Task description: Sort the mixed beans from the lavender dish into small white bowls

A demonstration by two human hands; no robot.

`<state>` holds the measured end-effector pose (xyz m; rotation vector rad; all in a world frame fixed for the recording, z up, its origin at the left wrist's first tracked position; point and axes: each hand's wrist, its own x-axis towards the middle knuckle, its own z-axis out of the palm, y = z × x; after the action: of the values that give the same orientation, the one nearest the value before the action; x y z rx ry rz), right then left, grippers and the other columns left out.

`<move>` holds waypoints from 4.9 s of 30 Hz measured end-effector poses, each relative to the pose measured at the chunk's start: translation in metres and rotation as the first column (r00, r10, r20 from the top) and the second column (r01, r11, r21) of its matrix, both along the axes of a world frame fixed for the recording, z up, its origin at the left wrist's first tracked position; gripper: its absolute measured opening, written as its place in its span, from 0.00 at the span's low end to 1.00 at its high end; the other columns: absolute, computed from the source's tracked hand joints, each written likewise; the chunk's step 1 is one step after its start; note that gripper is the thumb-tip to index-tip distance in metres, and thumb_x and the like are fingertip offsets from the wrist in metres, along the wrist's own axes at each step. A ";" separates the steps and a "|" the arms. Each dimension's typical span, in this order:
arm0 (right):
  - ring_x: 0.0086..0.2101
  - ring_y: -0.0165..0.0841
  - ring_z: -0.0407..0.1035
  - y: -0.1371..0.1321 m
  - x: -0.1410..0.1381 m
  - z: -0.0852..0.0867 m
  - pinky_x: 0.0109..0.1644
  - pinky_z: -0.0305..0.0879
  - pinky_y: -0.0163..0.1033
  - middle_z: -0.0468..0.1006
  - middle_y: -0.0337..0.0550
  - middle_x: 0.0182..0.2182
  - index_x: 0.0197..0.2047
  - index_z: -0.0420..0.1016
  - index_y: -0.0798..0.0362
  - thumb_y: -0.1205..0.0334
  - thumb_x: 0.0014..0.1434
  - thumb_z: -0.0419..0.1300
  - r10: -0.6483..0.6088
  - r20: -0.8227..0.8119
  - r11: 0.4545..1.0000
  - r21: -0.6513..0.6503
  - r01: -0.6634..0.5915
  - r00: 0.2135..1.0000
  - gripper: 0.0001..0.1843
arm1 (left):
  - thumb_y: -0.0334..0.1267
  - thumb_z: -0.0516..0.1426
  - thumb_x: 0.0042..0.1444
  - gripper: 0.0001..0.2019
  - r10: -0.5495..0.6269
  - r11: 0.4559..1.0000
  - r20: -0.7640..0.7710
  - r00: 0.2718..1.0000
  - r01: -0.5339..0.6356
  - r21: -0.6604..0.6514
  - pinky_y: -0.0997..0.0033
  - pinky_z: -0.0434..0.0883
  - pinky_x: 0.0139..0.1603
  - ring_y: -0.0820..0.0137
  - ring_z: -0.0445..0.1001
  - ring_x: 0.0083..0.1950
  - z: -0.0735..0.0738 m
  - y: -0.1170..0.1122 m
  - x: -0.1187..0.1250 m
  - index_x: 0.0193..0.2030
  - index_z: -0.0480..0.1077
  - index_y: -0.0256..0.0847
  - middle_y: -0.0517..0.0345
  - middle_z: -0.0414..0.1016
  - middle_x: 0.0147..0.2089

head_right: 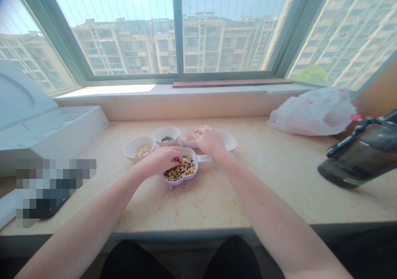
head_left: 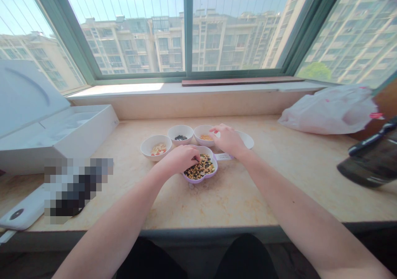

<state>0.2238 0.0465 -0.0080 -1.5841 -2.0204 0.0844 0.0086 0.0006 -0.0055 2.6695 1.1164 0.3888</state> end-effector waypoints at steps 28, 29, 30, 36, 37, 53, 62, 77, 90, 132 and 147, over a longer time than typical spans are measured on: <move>0.33 0.34 0.75 -0.032 -0.022 0.009 0.39 0.65 0.38 0.84 0.43 0.34 0.41 0.85 0.52 0.62 0.65 0.62 0.391 -0.067 0.915 -0.082 -0.396 0.918 0.09 | 0.35 0.62 0.64 0.05 0.060 0.860 0.377 0.924 -0.239 0.450 0.69 0.71 0.47 0.68 0.76 0.42 0.007 0.016 -0.021 0.37 0.78 0.42 0.57 0.78 0.38; 0.33 0.34 0.75 -0.034 -0.025 0.007 0.39 0.65 0.38 0.84 0.43 0.34 0.42 0.85 0.51 0.61 0.65 0.62 0.423 -0.044 0.898 -0.115 -0.425 0.905 0.09 | 0.35 0.61 0.65 0.05 0.102 0.858 0.344 0.934 -0.258 0.445 0.68 0.71 0.47 0.67 0.76 0.43 0.007 0.019 -0.022 0.38 0.79 0.43 0.57 0.78 0.39; 0.34 0.35 0.75 -0.035 -0.027 0.005 0.40 0.64 0.38 0.84 0.43 0.35 0.42 0.85 0.51 0.60 0.64 0.63 0.455 -0.015 0.881 -0.141 -0.452 0.891 0.09 | 0.34 0.60 0.66 0.06 0.146 0.855 0.305 0.941 -0.275 0.440 0.67 0.71 0.47 0.66 0.76 0.43 0.006 0.022 -0.025 0.38 0.79 0.43 0.57 0.79 0.39; 0.42 0.41 0.75 -0.041 -0.038 0.003 0.44 0.65 0.41 0.84 0.45 0.43 0.47 0.85 0.50 0.56 0.57 0.70 0.618 0.068 0.769 -0.256 -0.585 0.783 0.14 | 0.36 0.55 0.68 0.11 0.363 0.833 0.125 0.924 -0.381 0.401 0.63 0.68 0.50 0.62 0.75 0.48 0.006 0.039 -0.031 0.42 0.81 0.43 0.53 0.79 0.43; 0.42 0.41 0.75 -0.042 -0.039 0.003 0.44 0.65 0.41 0.84 0.45 0.44 0.48 0.84 0.50 0.55 0.56 0.71 0.633 0.068 0.756 -0.270 -0.596 0.771 0.17 | 0.36 0.55 0.69 0.12 0.388 0.829 0.101 0.916 -0.395 0.396 0.62 0.68 0.50 0.61 0.75 0.48 0.006 0.040 -0.030 0.42 0.81 0.43 0.52 0.79 0.43; 0.39 0.40 0.77 -0.040 -0.043 -0.001 0.39 0.66 0.39 0.85 0.45 0.41 0.42 0.86 0.51 0.60 0.56 0.70 0.571 0.006 0.767 -0.361 -0.531 0.821 0.10 | 0.39 0.49 0.71 0.17 0.573 0.781 -0.006 0.820 -0.543 0.308 0.56 0.67 0.58 0.55 0.74 0.59 0.008 0.042 -0.026 0.57 0.75 0.39 0.47 0.79 0.57; 0.40 0.38 0.79 -0.039 -0.042 -0.003 0.46 0.69 0.39 0.86 0.43 0.41 0.42 0.86 0.50 0.68 0.58 0.66 0.566 -0.050 0.770 -0.326 -0.549 0.823 0.10 | 0.39 0.50 0.69 0.16 0.562 0.793 -0.004 0.827 -0.537 0.288 0.58 0.69 0.58 0.56 0.75 0.58 0.009 0.039 -0.025 0.54 0.76 0.39 0.46 0.79 0.56; 0.39 0.36 0.77 -0.038 -0.039 -0.005 0.42 0.69 0.38 0.85 0.43 0.40 0.42 0.84 0.52 0.76 0.56 0.58 0.575 -0.073 0.778 -0.259 -0.572 0.815 0.17 | 0.38 0.52 0.68 0.14 0.525 0.803 0.047 0.849 -0.514 0.302 0.59 0.69 0.57 0.57 0.77 0.55 0.009 0.035 -0.025 0.52 0.77 0.40 0.48 0.80 0.54; 0.39 0.35 0.77 -0.038 -0.036 -0.002 0.46 0.70 0.40 0.84 0.43 0.39 0.46 0.82 0.52 0.67 0.60 0.62 0.491 -0.360 0.758 -0.273 -0.592 0.794 0.12 | 0.39 0.53 0.67 0.13 0.486 0.832 0.118 0.866 -0.500 0.240 0.60 0.71 0.55 0.59 0.79 0.52 0.012 0.017 -0.023 0.50 0.78 0.43 0.51 0.81 0.53; 0.38 0.39 0.76 0.008 -0.007 0.000 0.49 0.68 0.45 0.86 0.46 0.43 0.45 0.83 0.51 0.66 0.65 0.58 0.068 -0.109 0.997 0.029 -0.065 0.992 0.12 | 0.28 0.58 0.60 0.09 -0.130 0.989 -0.094 0.987 0.136 0.061 0.67 0.66 0.34 0.66 0.76 0.35 0.000 -0.009 0.015 0.32 0.80 0.40 0.54 0.81 0.38; 0.41 0.39 0.77 0.003 -0.008 0.001 0.52 0.70 0.44 0.86 0.46 0.46 0.45 0.84 0.53 0.65 0.65 0.62 0.072 -0.102 0.997 0.029 -0.070 0.992 0.09 | 0.33 0.62 0.62 0.06 -0.077 0.997 -0.008 0.997 0.077 -0.027 0.70 0.69 0.43 0.67 0.78 0.40 0.008 -0.006 0.009 0.38 0.83 0.42 0.57 0.81 0.40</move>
<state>0.2160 0.0492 -0.0073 -1.4621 -1.9905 0.1629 0.0172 -0.0058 0.0026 2.6839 1.0106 0.3461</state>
